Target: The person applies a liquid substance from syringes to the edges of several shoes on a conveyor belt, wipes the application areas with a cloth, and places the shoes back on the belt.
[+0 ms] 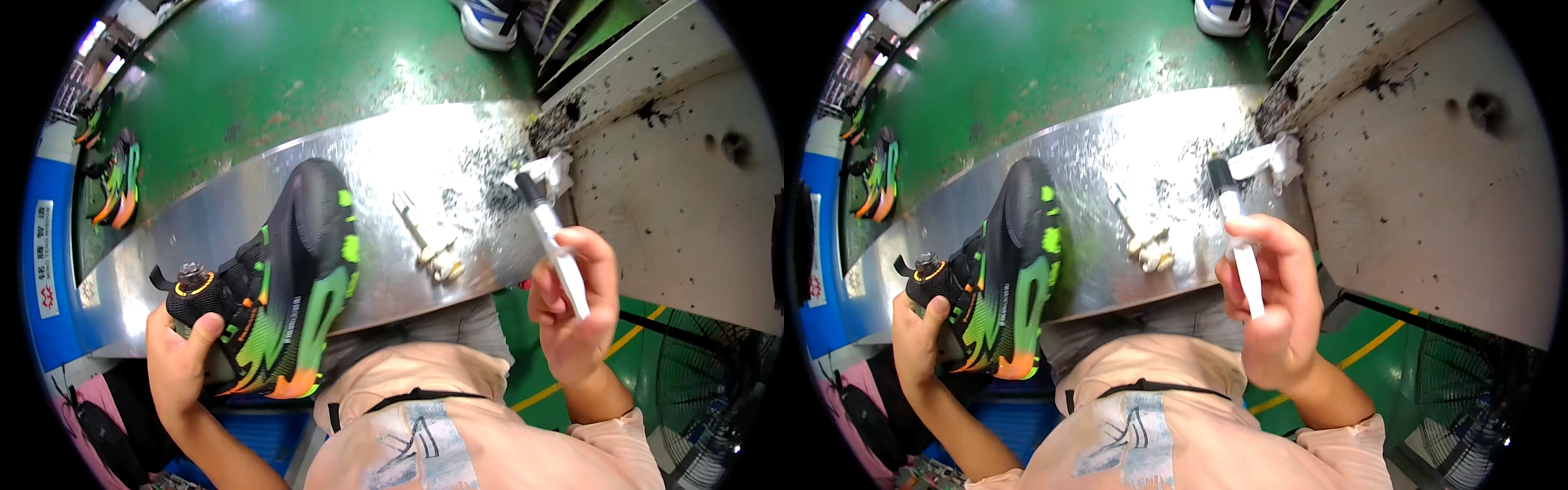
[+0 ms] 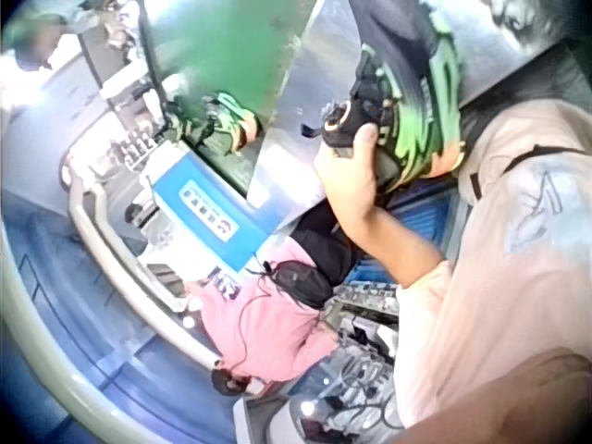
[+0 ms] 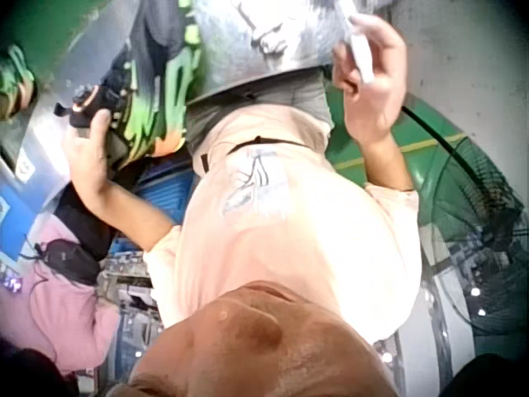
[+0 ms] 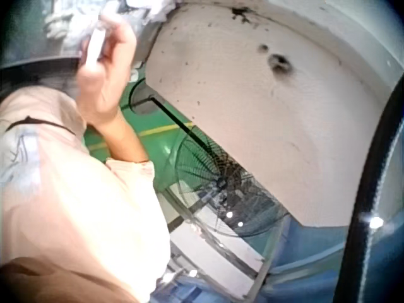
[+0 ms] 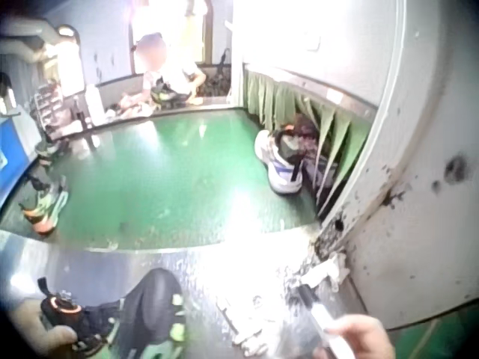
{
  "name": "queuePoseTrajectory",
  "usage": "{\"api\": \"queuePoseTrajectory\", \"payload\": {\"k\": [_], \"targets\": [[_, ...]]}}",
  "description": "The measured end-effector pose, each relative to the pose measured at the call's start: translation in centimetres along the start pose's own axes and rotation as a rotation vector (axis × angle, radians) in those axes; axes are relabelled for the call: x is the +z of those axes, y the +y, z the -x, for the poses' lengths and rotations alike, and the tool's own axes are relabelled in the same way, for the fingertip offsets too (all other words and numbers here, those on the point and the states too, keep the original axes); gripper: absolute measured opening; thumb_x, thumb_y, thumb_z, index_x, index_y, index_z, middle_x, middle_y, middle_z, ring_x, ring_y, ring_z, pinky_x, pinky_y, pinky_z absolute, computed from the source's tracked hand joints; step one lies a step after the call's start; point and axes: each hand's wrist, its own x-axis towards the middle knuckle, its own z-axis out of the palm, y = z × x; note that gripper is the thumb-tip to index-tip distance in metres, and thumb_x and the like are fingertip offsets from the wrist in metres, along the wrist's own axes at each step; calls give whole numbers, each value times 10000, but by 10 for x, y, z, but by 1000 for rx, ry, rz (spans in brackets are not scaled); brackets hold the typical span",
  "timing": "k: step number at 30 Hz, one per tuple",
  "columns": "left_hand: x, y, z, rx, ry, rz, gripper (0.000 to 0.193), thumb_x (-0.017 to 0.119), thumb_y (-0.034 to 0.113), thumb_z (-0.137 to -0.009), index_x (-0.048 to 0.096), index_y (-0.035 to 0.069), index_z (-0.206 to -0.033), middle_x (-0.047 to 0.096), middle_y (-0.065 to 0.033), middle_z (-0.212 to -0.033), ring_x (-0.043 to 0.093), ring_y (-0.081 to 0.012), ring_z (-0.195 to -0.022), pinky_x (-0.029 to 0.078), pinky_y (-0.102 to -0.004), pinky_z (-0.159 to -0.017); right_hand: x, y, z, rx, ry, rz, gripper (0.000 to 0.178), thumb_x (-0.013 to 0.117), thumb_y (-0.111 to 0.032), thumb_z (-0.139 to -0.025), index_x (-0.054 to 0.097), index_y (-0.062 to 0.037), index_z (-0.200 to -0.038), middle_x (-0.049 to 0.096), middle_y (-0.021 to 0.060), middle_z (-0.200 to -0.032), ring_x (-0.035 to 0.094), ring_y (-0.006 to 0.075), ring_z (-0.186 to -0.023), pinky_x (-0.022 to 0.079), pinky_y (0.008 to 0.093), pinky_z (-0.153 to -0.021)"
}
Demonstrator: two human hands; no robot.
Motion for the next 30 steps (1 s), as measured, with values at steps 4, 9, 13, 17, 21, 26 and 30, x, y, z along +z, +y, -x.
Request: {"api": "queuePoseTrajectory", "payload": {"k": [4,9,13,17,21,26,30], "targets": [[-8,10,-57,321,175,-238,354,708,253,-844,640,-49,-1015,674,-45,-937,601,-121,-805,477,-264,-775,-29,18,-17,105,-29,-104,861,511,-713,-837,412,-22,-1342,434,-30,-810,282,12,-609,237,151,-512],[28,95,-202,436,168,-276,458,746,385,-799,675,-40,-957,688,-82,-851,617,-142,-735,497,-287,-695,-38,27,-21,173,-111,-269,842,481,-733,-837,422,-40,-1311,446,-16,-780,296,20,-610,247,167,-521],[120,131,-273,586,484,-567,658,671,483,-772,556,-33,-1165,683,-229,-977,674,-371,-886,523,-447,-807,-28,25,-17,226,-107,-300,897,532,-762,-784,422,-28,-1289,450,-3,-748,323,34,-607,264,187,-518],[217,173,-304,502,296,-671,543,593,500,-857,553,37,-1137,677,-222,-981,659,-382,-934,509,-497,-818,-36,32,-15,219,37,-222,887,572,-756,-763,474,-4,-1224,446,-12,-718,399,46,-614,296,194,-490],[148,119,-322,552,209,-355,595,681,469,-819,612,4,-1186,691,-205,-1009,694,-248,-848,539,-358,-767,-40,42,-10,213,39,-160,815,609,-735,-748,464,-51,-1168,481,19,-684,373,14,-534,287,144,-429],[-18,-12,-274,385,864,-495,473,703,348,-793,614,99,-1185,704,-149,-1032,692,-301,-872,529,-379,-774,-41,34,-10,195,20,-168,785,634,-716,-741,460,-73,-1156,504,28,-686,370,6,-533,279,130,-432],[-162,-83,-214,237,1229,-893,931,750,532,-712,325,158,-1451,424,-320,-1368,422,-500,-1240,349,-534,-1017,-38,27,-11,250,58,-162,752,611,-720,-754,455,-94,-1142,505,37,-670,355,8,-499,274,133,-414]]}}
